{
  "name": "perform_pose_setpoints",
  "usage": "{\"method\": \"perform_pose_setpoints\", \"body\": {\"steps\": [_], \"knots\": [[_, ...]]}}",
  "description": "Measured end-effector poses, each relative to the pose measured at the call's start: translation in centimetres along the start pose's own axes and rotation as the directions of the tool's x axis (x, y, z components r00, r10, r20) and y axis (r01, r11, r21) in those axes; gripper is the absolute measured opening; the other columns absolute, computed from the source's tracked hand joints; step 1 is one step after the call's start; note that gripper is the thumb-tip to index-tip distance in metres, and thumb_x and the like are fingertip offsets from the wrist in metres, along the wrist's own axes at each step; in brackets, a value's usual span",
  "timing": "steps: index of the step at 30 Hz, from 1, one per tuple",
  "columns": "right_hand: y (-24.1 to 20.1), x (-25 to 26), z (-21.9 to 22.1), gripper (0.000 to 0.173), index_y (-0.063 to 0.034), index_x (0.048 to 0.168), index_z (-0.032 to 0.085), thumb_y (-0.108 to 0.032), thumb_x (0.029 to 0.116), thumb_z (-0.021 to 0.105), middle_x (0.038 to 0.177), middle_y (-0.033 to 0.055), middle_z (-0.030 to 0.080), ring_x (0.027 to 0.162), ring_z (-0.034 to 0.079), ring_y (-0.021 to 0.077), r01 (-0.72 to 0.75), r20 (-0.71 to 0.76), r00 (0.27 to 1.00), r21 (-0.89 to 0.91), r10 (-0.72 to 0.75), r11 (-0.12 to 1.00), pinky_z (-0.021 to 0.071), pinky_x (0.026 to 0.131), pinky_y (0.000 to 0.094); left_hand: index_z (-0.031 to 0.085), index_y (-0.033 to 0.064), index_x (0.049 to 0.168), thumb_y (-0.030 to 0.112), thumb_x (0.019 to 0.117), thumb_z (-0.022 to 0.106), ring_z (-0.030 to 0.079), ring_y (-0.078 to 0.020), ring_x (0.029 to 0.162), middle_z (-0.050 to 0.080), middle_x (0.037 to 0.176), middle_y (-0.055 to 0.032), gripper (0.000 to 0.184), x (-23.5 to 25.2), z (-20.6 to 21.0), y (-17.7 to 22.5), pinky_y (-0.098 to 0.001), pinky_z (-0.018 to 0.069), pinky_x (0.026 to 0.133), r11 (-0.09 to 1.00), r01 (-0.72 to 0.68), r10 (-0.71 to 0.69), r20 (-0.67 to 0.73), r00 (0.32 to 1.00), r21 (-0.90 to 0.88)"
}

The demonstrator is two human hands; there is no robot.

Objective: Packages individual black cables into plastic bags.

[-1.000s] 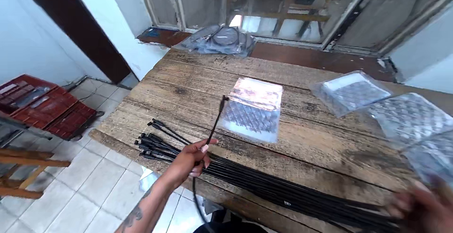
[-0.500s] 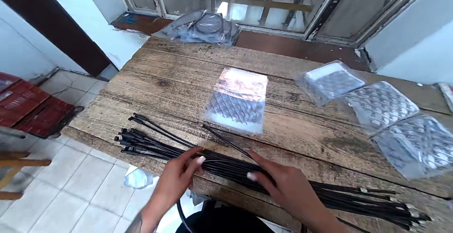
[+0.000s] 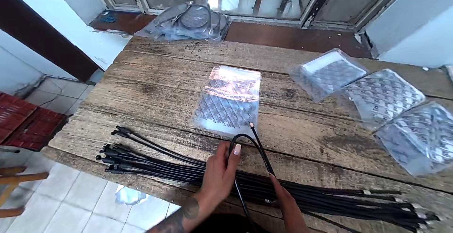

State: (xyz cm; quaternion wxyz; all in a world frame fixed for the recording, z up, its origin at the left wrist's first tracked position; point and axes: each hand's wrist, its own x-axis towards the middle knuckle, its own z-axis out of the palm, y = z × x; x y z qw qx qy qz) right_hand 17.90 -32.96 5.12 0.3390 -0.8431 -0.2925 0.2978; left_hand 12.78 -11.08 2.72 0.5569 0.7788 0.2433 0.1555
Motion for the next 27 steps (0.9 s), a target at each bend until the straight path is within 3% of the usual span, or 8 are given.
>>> {"method": "perform_pose_setpoints", "body": {"steps": [3, 6, 8, 10, 12, 17, 22, 27], "knots": [[1.4, 0.6, 0.6, 0.121, -0.0003, 0.156, 0.036, -0.066, 0.0666, 0.083, 0.146, 0.0368, 0.045, 0.123, 0.054, 0.0540, -0.084, -0.206, 0.977, -0.114, 0.060, 0.990, 0.0457, 0.093, 0.0692, 0.073, 0.0051, 0.107, 0.039, 0.1086, 0.047, 0.068, -0.0189, 0.080, 0.071, 0.087, -0.0081, 0.043, 6.4, -4.8, -1.8, -0.0417, 0.0577, 0.079, 0.934, -0.070, -0.058, 0.343, 0.937, 0.351], [2.2, 0.6, 0.0, 0.118, -0.0046, 0.155, 0.043, -0.070, 0.0640, 0.082, 0.148, 0.0372, 0.044, 0.120, 0.055, 0.0575, -0.124, -0.234, 0.971, -0.280, 0.058, 0.952, 0.0422, 0.094, 0.0722, 0.073, 0.0001, 0.109, 0.012, 0.0954, 0.072, 0.069, -0.0316, 0.100, 0.072, 0.107, -0.0175, 0.018, 12.7, -10.1, -7.4, -0.0524, 0.0550, 0.094, 0.841, -0.214, 0.049, 0.324, 0.945, 0.497], [2.6, 0.9, -0.6, 0.114, -0.0057, 0.153, 0.046, -0.070, 0.0663, 0.081, 0.148, 0.0381, 0.044, 0.121, 0.055, 0.0575, -0.071, -0.178, 0.984, -0.308, 0.016, 0.949, 0.0423, 0.095, 0.0717, 0.075, 0.0007, 0.101, 0.003, 0.0813, 0.083, 0.068, -0.0320, 0.099, 0.071, 0.104, -0.0168, 0.022, 14.9, -11.7, -11.1, -0.0526, 0.0550, 0.092, 0.854, -0.244, 0.128, 0.270, 0.954, 0.459], [2.7, 1.6, -1.0, 0.109, -0.0076, 0.152, 0.048, -0.068, 0.0681, 0.081, 0.148, 0.0379, 0.044, 0.123, 0.054, 0.0567, 0.013, -0.110, 0.993, -0.300, -0.048, 0.954, 0.0426, 0.099, 0.0698, 0.076, 0.0020, 0.091, 0.004, 0.0783, 0.086, 0.070, -0.0282, 0.089, 0.072, 0.094, -0.0141, 0.017, 15.7, -11.0, -13.0, -0.0505, 0.0571, 0.083, 0.860, -0.230, 0.183, 0.145, 0.972, 0.456], [2.2, 2.4, -1.1, 0.101, -0.0115, 0.150, 0.052, -0.066, 0.0703, 0.081, 0.149, 0.0371, 0.043, 0.126, 0.053, 0.0558, 0.073, -0.056, 0.994, -0.286, -0.092, 0.955, 0.0415, 0.102, 0.0681, 0.076, 0.0018, 0.088, 0.007, 0.0821, 0.084, 0.071, -0.0282, 0.089, 0.073, 0.092, -0.0141, 0.011, 16.0, -9.3, -13.1, -0.0508, 0.0574, 0.084, 0.848, -0.235, 0.228, 0.074, 0.971, 0.474], [0.7, 3.1, -2.0, 0.087, -0.0196, 0.143, 0.062, -0.067, 0.0722, 0.078, 0.152, 0.0369, 0.041, 0.126, 0.053, 0.0553, 0.110, -0.009, 0.993, -0.330, -0.119, 0.938, 0.0404, 0.103, 0.0670, 0.074, 0.0015, 0.102, 0.009, 0.0848, 0.082, 0.069, -0.0291, 0.098, 0.072, 0.104, -0.0144, 0.021, 16.7, -8.0, -11.7, -0.0490, 0.0564, 0.091, 0.826, -0.342, 0.270, 0.217, 0.938, 0.447], [0.6, 1.8, -1.9, 0.084, -0.0193, 0.140, 0.064, -0.065, 0.0719, 0.080, 0.152, 0.0369, 0.040, 0.130, 0.049, 0.0568, 0.103, -0.013, 0.994, -0.318, -0.113, 0.942, 0.0382, 0.106, 0.0676, 0.077, 0.0016, 0.091, 0.006, 0.0878, 0.078, 0.072, -0.0293, 0.090, 0.074, 0.094, -0.0144, 0.006, 16.2, -7.6, -11.3, -0.0522, 0.0573, 0.086, 0.849, -0.243, 0.213, 0.116, 0.970, 0.469], [0.3, -0.4, -1.7, 0.077, -0.0204, 0.133, 0.069, -0.066, 0.0727, 0.079, 0.152, 0.0375, 0.039, 0.129, 0.051, 0.0558, 0.142, -0.024, 0.987, -0.362, -0.161, 0.921, 0.0395, 0.104, 0.0671, 0.066, -0.0018, 0.109, 0.002, 0.0994, 0.060, 0.071, -0.0347, 0.096, 0.070, 0.098, -0.0183, 0.012, 12.4, -8.1, -6.8, -0.0533, 0.0566, 0.089, 0.742, -0.368, 0.247, 0.281, 0.927, 0.560]]}}
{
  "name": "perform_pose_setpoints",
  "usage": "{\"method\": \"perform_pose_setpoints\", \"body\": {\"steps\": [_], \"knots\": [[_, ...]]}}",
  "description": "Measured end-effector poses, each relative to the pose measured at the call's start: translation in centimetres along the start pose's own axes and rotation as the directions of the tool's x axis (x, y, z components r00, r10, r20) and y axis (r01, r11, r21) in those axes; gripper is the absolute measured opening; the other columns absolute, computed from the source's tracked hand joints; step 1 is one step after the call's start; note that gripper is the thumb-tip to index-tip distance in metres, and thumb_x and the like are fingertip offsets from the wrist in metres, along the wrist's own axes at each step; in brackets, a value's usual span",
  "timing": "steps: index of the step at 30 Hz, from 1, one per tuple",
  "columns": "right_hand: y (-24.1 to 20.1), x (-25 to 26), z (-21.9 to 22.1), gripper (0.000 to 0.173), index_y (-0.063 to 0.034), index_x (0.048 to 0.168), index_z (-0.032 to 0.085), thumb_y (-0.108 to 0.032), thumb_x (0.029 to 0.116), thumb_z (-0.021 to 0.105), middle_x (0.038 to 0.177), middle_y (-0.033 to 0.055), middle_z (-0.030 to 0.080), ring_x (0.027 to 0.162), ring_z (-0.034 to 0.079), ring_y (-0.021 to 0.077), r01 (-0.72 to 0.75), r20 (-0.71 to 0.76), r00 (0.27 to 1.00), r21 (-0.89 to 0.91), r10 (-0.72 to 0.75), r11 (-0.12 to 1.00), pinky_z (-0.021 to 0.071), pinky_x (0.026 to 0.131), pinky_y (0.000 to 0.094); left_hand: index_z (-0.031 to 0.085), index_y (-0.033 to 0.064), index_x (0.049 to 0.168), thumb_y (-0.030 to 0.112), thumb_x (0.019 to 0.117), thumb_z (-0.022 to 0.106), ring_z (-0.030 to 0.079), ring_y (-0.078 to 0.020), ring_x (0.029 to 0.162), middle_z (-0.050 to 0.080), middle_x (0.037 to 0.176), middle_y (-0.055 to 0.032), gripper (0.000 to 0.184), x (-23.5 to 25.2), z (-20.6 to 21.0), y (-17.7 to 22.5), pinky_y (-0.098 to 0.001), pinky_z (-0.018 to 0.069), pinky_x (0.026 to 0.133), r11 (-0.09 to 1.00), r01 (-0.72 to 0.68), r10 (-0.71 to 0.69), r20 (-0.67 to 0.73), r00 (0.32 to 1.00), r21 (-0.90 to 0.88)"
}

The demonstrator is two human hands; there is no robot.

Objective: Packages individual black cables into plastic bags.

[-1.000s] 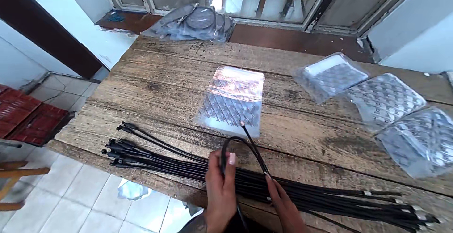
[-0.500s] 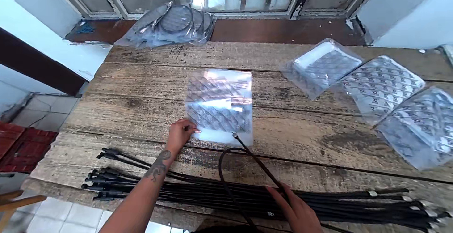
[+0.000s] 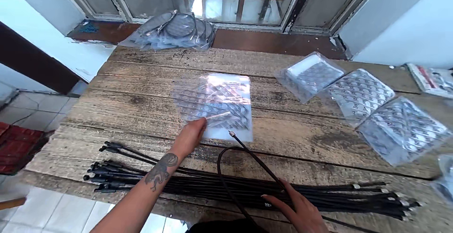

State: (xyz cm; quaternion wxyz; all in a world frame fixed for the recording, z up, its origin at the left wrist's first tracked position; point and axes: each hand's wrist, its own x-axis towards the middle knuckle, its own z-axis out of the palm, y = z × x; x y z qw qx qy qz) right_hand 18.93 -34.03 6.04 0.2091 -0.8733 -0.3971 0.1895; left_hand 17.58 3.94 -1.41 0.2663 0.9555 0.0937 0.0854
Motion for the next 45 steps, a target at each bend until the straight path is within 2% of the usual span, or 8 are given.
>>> {"method": "perform_pose_setpoints", "body": {"steps": [5, 8, 12, 20, 24, 27, 34, 45], "knots": [[-1.7, -1.4, -0.2, 0.072, -0.0195, 0.130, 0.071, -0.062, 0.0725, 0.080, 0.152, 0.0368, 0.040, 0.129, 0.050, 0.0562, 0.095, 0.104, 0.990, -0.006, -0.094, 0.995, 0.0391, 0.104, 0.0679, 0.075, -0.0012, 0.105, 0.000, 0.0919, 0.067, 0.063, -0.0388, 0.119, 0.071, 0.116, -0.0174, 0.015, -6.2, 1.4, -1.4, -0.0533, 0.0514, 0.102, 0.958, -0.080, 0.128, -0.160, 0.979, 0.277], [-2.8, -0.3, 0.5, 0.072, -0.0214, 0.129, 0.072, -0.063, 0.0709, 0.082, 0.152, 0.0340, 0.042, 0.130, 0.051, 0.0537, 0.149, 0.110, 0.983, -0.016, -0.147, 0.989, 0.0394, 0.104, 0.0675, 0.075, 0.0090, 0.121, 0.000, 0.0903, 0.064, 0.070, -0.0323, 0.097, 0.070, 0.130, -0.0070, 0.034, -10.3, 2.7, 0.8, -0.0505, 0.0562, 0.082, 0.898, -0.132, 0.271, -0.291, 0.918, 0.420], [-0.6, 2.3, 3.7, 0.067, -0.0237, 0.118, 0.077, -0.068, 0.0677, 0.078, 0.146, 0.0260, 0.054, 0.120, 0.061, 0.0456, 0.066, -0.163, 0.985, 0.022, -0.062, 0.998, 0.0484, 0.095, 0.0647, 0.071, 0.0130, 0.128, 0.000, 0.0921, 0.059, 0.070, -0.0216, 0.078, 0.070, 0.131, -0.0019, 0.041, -12.7, 3.7, 5.4, -0.0364, 0.0568, 0.064, 0.907, -0.203, 0.325, -0.306, 0.895, 0.370], [-4.8, 3.5, 8.7, 0.054, -0.0073, 0.110, 0.079, -0.043, 0.0696, 0.083, 0.135, 0.0266, 0.063, 0.120, 0.062, 0.0458, -0.079, -0.334, 0.921, 0.340, 0.199, 0.937, 0.0495, 0.097, 0.0628, 0.062, 0.0137, 0.139, -0.002, 0.0960, 0.056, 0.069, -0.0197, 0.084, 0.066, 0.136, -0.0056, 0.047, -15.3, 5.0, 12.5, -0.0312, 0.0575, 0.068, 0.928, -0.325, 0.365, -0.261, 0.894, 0.184], [-5.9, 3.6, 9.1, 0.057, -0.0180, 0.118, 0.078, -0.054, 0.0735, 0.080, 0.141, 0.0202, 0.060, 0.127, 0.058, 0.0402, -0.142, -0.197, 0.950, 0.414, 0.241, 0.899, 0.0475, 0.101, 0.0591, 0.065, 0.0069, 0.132, -0.004, 0.0919, 0.058, 0.073, -0.0314, 0.098, 0.067, 0.125, -0.0197, 0.042, -17.4, 6.0, 9.7, -0.0406, 0.0618, 0.082, 0.995, -0.102, 0.096, -0.437, 0.894, 0.010], [-6.0, 2.8, 9.3, 0.056, -0.0195, 0.116, 0.079, -0.056, 0.0725, 0.080, 0.146, 0.0223, 0.055, 0.125, 0.058, 0.0424, -0.134, -0.195, 0.955, 0.388, 0.223, 0.912, 0.0471, 0.099, 0.0595, 0.067, -0.0002, 0.117, -0.006, 0.0860, 0.059, 0.071, -0.0293, 0.079, 0.064, 0.113, -0.0252, 0.033, -17.6, 5.6, 8.0, -0.0360, 0.0617, 0.065, 0.995, 0.096, -0.088, -0.569, 0.818, -0.016], [-6.0, 2.5, 9.4, 0.058, -0.0214, 0.114, 0.079, -0.061, 0.0710, 0.078, 0.149, 0.0235, 0.052, 0.126, 0.057, 0.0437, -0.072, -0.160, 0.980, 0.284, 0.121, 0.956, 0.0458, 0.099, 0.0605, 0.077, 0.0266, 0.113, 0.000, 0.0846, 0.067, 0.069, -0.0302, 0.075, 0.068, 0.114, -0.0206, 0.040, -17.7, 3.7, 6.2, -0.0386, 0.0568, 0.057, 0.975, 0.019, 0.086, -0.453, 0.887, 0.223], [-6.2, 2.3, 8.9, 0.064, -0.0191, 0.117, 0.077, -0.063, 0.0709, 0.078, 0.148, 0.0253, 0.052, 0.128, 0.055, 0.0457, -0.076, -0.151, 0.982, 0.254, 0.117, 0.964, 0.0455, 0.101, 0.0618, 0.071, 0.0050, 0.125, -0.006, 0.0876, 0.065, 0.071, -0.0289, 0.097, 0.065, 0.136, -0.0096, 0.039, -15.4, 1.7, 5.0, -0.0421, 0.0612, 0.075, 0.939, -0.146, 0.212, -0.189, 0.959, 0.312]]}}
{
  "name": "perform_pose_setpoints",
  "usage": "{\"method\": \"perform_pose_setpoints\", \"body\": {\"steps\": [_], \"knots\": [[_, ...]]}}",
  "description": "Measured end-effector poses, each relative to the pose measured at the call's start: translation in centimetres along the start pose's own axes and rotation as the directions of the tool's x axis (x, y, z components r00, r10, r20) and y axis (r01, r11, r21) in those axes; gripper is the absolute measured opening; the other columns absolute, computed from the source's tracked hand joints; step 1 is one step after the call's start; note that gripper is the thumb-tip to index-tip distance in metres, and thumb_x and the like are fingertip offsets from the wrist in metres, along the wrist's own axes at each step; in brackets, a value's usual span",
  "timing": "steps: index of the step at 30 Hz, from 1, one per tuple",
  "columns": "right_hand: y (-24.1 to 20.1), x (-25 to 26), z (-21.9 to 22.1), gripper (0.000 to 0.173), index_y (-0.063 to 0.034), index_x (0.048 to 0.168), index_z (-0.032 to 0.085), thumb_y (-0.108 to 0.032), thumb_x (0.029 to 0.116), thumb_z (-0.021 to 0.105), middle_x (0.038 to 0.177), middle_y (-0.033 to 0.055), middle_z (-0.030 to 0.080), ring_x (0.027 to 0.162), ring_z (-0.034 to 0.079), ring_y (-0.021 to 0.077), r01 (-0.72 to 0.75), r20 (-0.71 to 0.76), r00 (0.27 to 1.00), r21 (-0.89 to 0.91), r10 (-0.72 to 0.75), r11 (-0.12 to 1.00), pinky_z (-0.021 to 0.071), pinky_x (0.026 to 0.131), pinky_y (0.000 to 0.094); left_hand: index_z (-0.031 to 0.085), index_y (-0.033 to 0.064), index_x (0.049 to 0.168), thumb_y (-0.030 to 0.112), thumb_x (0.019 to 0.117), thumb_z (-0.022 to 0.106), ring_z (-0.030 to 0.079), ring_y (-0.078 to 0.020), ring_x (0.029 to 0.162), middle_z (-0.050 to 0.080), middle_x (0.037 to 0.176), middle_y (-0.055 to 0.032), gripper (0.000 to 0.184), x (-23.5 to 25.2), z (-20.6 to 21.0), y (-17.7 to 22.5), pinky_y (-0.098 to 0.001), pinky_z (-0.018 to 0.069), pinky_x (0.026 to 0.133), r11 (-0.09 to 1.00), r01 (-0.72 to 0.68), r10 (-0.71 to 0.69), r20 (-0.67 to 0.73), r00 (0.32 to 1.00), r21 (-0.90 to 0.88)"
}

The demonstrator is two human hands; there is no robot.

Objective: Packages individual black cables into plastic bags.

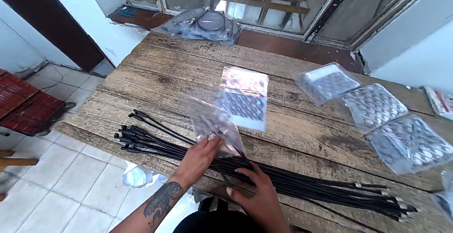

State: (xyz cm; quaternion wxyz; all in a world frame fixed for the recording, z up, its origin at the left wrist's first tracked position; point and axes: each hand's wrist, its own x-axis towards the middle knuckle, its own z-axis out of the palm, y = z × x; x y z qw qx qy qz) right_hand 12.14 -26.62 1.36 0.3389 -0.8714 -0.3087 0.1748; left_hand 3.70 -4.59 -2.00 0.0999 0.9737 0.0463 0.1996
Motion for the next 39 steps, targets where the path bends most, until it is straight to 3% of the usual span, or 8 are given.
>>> {"method": "perform_pose_setpoints", "body": {"steps": [8, 15, 19, 23, 27, 30, 33, 39], "knots": [[0.1, 0.6, 1.4, 0.047, -0.0157, 0.099, 0.082, -0.053, 0.0722, 0.076, 0.138, 0.0289, 0.059, 0.118, 0.061, 0.0491, -0.014, -0.250, 0.968, -0.069, -0.004, 0.998, 0.0483, 0.095, 0.0621, 0.070, 0.0091, 0.129, -0.006, 0.0902, 0.061, 0.072, -0.0264, 0.096, 0.065, 0.139, -0.0039, 0.042, 2.4, 1.3, 6.2, -0.0399, 0.0605, 0.068, 0.991, -0.024, 0.039, 0.107, 0.994, -0.130], [-1.2, -1.7, -2.4, 0.048, -0.0140, 0.102, 0.082, -0.053, 0.0738, 0.080, 0.145, 0.0279, 0.054, 0.122, 0.059, 0.0482, -0.036, -0.051, 0.998, -0.151, 0.029, 0.988, 0.0467, 0.099, 0.0605, 0.067, 0.0112, 0.135, -0.006, 0.0921, 0.061, 0.073, -0.0247, 0.090, 0.063, 0.143, -0.0015, 0.047, 2.9, 1.7, 4.7, -0.0379, 0.0596, 0.067, 0.999, 0.034, -0.031, 0.157, 0.987, -0.021], [0.1, 1.0, -0.7, 0.047, -0.0038, 0.102, 0.079, -0.041, 0.0731, 0.079, 0.124, 0.0273, 0.068, 0.113, 0.065, 0.0466, -0.050, -0.184, 0.983, -0.120, 0.027, 0.992, 0.0502, 0.094, 0.0629, 0.064, 0.0106, 0.137, -0.007, 0.0912, 0.060, 0.073, -0.0255, 0.096, 0.062, 0.143, -0.0036, 0.049, 2.1, 0.9, 8.0, -0.0393, 0.0604, 0.070, 0.980, -0.103, 0.124, 0.114, 0.986, -0.171], [1.6, 3.2, 1.1, 0.065, 0.0012, 0.136, 0.061, -0.034, 0.0834, 0.077, 0.135, 0.0309, 0.058, 0.127, 0.055, 0.0458, -0.212, -0.211, 0.953, 0.042, 0.216, 0.976, 0.0446, 0.107, 0.0594, 0.062, 0.0051, 0.132, -0.004, 0.0922, 0.060, 0.070, -0.0346, 0.109, 0.063, 0.132, -0.0219, 0.041, -0.4, 1.0, 10.1, -0.0448, 0.0620, 0.084, 0.877, 0.108, -0.097, 0.049, 0.994, -0.469], [2.9, 3.5, 2.9, 0.091, -0.0082, 0.141, 0.059, -0.061, 0.0699, 0.082, 0.151, 0.0317, 0.042, 0.137, 0.043, 0.0510, -0.317, -0.280, 0.914, -0.040, 0.294, 0.948, 0.0365, 0.111, 0.0633, 0.068, -0.0043, 0.111, 0.025, 0.1022, 0.055, 0.069, -0.0345, 0.097, 0.069, 0.102, -0.0229, 0.033, -2.1, 2.2, 9.3, -0.0511, 0.0546, 0.090, 0.565, 0.735, -0.468, 0.589, 0.659, -0.374], [3.8, 4.4, 4.3, 0.102, -0.0030, 0.138, 0.062, -0.068, 0.0620, 0.081, 0.153, 0.0376, 0.038, 0.135, 0.042, 0.0586, -0.234, -0.379, 0.912, -0.175, 0.154, 0.956, 0.0347, 0.108, 0.0690, 0.070, -0.0087, 0.103, 0.020, 0.1019, 0.055, 0.069, -0.0385, 0.098, 0.070, 0.096, -0.0260, 0.032, -2.1, 2.0, 10.4, -0.0553, 0.0514, 0.092, 0.563, 0.700, -0.221, 0.736, 0.641, -0.440], [4.7, 3.5, 3.0, 0.099, 0.0025, 0.147, 0.051, -0.064, 0.0778, 0.075, 0.160, 0.0408, 0.021, 0.149, 0.022, 0.0567, -0.087, -0.128, 0.990, -0.188, 0.063, 0.978, 0.0238, 0.122, 0.0602, 0.070, -0.0071, 0.105, 0.021, 0.1000, 0.060, 0.067, -0.0380, 0.102, 0.070, 0.102, -0.0252, 0.031, -2.8, 2.5, 9.2, -0.0555, 0.0503, 0.095, 0.545, 0.743, -0.237, 0.779, 0.580, -0.388], [8.9, -2.0, 0.3, 0.059, -0.0071, 0.136, 0.066, -0.035, 0.0859, 0.079, 0.150, 0.0270, 0.051, 0.145, 0.039, 0.0489, 0.381, 0.209, 0.923, -0.378, -0.323, 0.844, 0.0385, 0.116, 0.0579, 0.072, -0.0021, 0.102, 0.027, 0.0989, 0.060, 0.068, -0.0317, 0.097, 0.071, 0.099, -0.0194, 0.031, -3.7, 1.8, 8.3, -0.0509, 0.0519, 0.091, 0.541, 0.776, -0.290, 0.794, 0.534, -0.324]]}}
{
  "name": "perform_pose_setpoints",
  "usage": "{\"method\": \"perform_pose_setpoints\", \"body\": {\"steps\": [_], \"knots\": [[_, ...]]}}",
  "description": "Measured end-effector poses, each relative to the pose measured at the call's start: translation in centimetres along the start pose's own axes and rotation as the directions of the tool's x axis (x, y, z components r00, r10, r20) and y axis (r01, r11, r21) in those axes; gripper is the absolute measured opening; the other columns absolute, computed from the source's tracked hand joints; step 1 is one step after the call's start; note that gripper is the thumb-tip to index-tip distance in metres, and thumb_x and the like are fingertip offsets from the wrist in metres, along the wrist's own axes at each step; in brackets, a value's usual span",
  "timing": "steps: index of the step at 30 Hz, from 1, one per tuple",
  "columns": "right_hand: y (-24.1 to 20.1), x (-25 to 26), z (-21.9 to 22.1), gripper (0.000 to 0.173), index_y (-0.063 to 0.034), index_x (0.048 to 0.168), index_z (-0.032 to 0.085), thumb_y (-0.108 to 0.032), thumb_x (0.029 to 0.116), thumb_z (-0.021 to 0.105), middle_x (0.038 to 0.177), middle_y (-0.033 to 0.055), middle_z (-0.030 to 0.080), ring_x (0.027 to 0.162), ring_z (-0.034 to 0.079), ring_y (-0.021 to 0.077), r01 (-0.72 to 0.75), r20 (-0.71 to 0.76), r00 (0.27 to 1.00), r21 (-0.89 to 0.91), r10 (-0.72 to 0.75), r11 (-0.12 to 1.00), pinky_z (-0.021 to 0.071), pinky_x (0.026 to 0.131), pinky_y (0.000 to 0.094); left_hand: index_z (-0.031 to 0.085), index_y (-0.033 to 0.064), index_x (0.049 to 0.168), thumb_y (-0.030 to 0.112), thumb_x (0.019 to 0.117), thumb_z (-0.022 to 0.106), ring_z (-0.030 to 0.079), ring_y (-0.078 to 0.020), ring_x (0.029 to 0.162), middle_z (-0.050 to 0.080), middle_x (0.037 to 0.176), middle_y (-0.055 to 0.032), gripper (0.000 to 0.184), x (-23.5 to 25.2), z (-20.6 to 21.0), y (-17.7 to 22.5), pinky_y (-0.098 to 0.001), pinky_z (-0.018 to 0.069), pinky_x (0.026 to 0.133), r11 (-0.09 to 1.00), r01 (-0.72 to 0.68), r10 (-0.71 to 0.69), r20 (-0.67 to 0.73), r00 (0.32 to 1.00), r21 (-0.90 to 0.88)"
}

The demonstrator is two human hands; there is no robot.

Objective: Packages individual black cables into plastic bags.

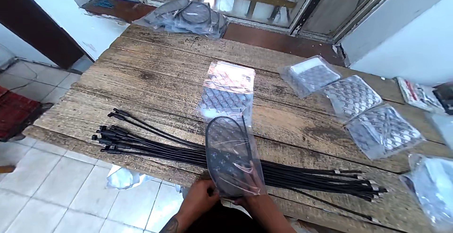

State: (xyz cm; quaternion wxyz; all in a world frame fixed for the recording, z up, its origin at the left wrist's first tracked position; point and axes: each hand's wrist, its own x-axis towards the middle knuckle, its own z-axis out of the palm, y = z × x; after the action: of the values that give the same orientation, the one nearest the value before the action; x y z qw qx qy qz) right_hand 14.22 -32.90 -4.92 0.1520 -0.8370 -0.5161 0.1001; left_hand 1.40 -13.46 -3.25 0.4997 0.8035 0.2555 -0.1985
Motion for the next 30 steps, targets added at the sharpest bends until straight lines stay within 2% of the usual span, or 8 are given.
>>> {"method": "perform_pose_setpoints", "body": {"steps": [6, 9, 16, 20, 22, 24, 27, 30], "knots": [[0.9, 0.2, 0.8, 0.036, -0.0166, 0.118, 0.075, -0.005, 0.0851, 0.070, 0.107, 0.0169, 0.073, 0.105, 0.070, 0.0361, 0.181, -0.233, 0.938, -0.302, -0.257, 0.936, 0.0551, 0.099, 0.0501, 0.070, -0.0038, 0.103, 0.026, 0.0985, 0.060, 0.069, -0.0331, 0.097, 0.071, 0.099, -0.0210, 0.031, 0.5, 0.5, -0.1, -0.0506, 0.0526, 0.091, 0.996, -0.055, 0.053, 0.025, 0.998, 0.074], [0.1, 1.7, 0.8, 0.027, -0.0137, 0.116, 0.077, -0.018, 0.0900, 0.070, 0.098, 0.0160, 0.074, 0.095, 0.072, 0.0343, 0.105, -0.248, 0.950, -0.320, -0.190, 0.942, 0.0590, 0.088, 0.0465, 0.070, -0.0066, 0.102, 0.022, 0.0978, 0.061, 0.068, -0.0338, 0.096, 0.070, 0.097, -0.0228, 0.030, 0.0, 0.7, 0.3, -0.0496, 0.0522, 0.091, 0.990, -0.124, 0.121, 0.049, 0.991, 0.068], [0.0, 0.3, 0.1, 0.028, -0.0069, 0.121, 0.072, -0.007, 0.0948, 0.064, 0.129, 0.0181, 0.069, 0.126, 0.063, 0.0364, 0.202, -0.238, 0.949, -0.046, -0.208, 0.978, 0.0487, 0.110, 0.0501, 0.070, -0.0037, 0.107, 0.028, 0.0960, 0.068, 0.069, -0.0244, 0.089, 0.071, 0.095, -0.0165, 0.034, -0.8, 0.1, -1.1, -0.0430, 0.0549, 0.086, 0.987, -0.121, 0.123, 0.021, 0.992, -0.103], [2.2, -3.9, -2.5, 0.044, -0.0091, 0.073, 0.068, -0.036, 0.1039, 0.053, 0.065, 0.0054, 0.066, 0.061, 0.067, 0.0205, -0.054, -0.517, 0.856, -0.022, 0.035, 0.998, 0.0558, 0.057, 0.0379, 0.056, 0.0005, 0.134, 0.029, 0.0984, 0.066, 0.071, -0.0152, 0.101, 0.072, 0.112, -0.0061, 0.046, -0.4, -0.7, -2.4, -0.0360, 0.0588, 0.093, 0.739, 0.037, 0.101, 0.165, 0.981, -0.673], [4.2, -3.7, -3.5, 0.054, -0.0008, 0.073, 0.068, -0.037, 0.1068, 0.046, 0.058, 0.0104, 0.061, 0.052, 0.062, 0.0256, -0.405, -0.411, 0.804, 0.152, 0.430, 0.902, 0.0507, 0.049, 0.0460, 0.057, -0.0035, 0.132, 0.027, 0.1046, 0.058, 0.072, -0.0225, 0.102, 0.073, 0.112, -0.0134, 0.041, 1.3, 0.6, -1.4, -0.0416, 0.0598, 0.094, 0.540, 0.094, -0.037, 0.089, 0.995, -0.836], [5.2, -2.3, -4.3, 0.059, -0.0002, 0.091, 0.073, -0.048, 0.1071, 0.042, 0.071, 0.0122, 0.068, 0.065, 0.067, 0.0278, -0.623, -0.015, 0.737, 0.375, 0.676, 0.687, 0.0557, 0.063, 0.0532, 0.060, -0.0054, 0.121, 0.018, 0.1016, 0.064, 0.074, -0.0229, 0.091, 0.074, 0.101, -0.0141, 0.031, 2.5, 1.5, -0.2, -0.0405, 0.0628, 0.085, 0.489, 0.069, -0.150, -0.007, 0.989, -0.870], [4.1, 0.4, -4.1, 0.043, -0.0006, 0.119, 0.069, -0.039, 0.1034, 0.057, 0.096, 0.0085, 0.072, 0.085, 0.068, 0.0156, -0.624, 0.337, 0.732, 0.679, 0.592, 0.387, 0.0573, 0.081, 0.0381, 0.065, -0.0014, 0.114, 0.014, 0.0968, 0.069, 0.074, -0.0160, 0.086, 0.075, 0.095, -0.0074, 0.023, 1.6, -0.1, 0.2, -0.0345, 0.0626, 0.083, 0.624, -0.020, -0.044, -0.061, 0.997, -0.781], [2.8, 1.2, -2.8, 0.028, 0.0014, 0.114, 0.067, -0.024, 0.1023, 0.062, 0.090, 0.0079, 0.074, 0.080, 0.072, 0.0147, -0.529, 0.394, 0.756, 0.838, 0.523, 0.132, 0.0613, 0.077, 0.0329, 0.062, -0.0014, 0.115, 0.007, 0.0942, 0.070, 0.074, -0.0169, 0.086, 0.075, 0.096, -0.0082, 0.024, 0.7, -0.6, -0.4, -0.0344, 0.0631, 0.082, 0.630, -0.056, -0.030, -0.096, 0.995, -0.774]]}}
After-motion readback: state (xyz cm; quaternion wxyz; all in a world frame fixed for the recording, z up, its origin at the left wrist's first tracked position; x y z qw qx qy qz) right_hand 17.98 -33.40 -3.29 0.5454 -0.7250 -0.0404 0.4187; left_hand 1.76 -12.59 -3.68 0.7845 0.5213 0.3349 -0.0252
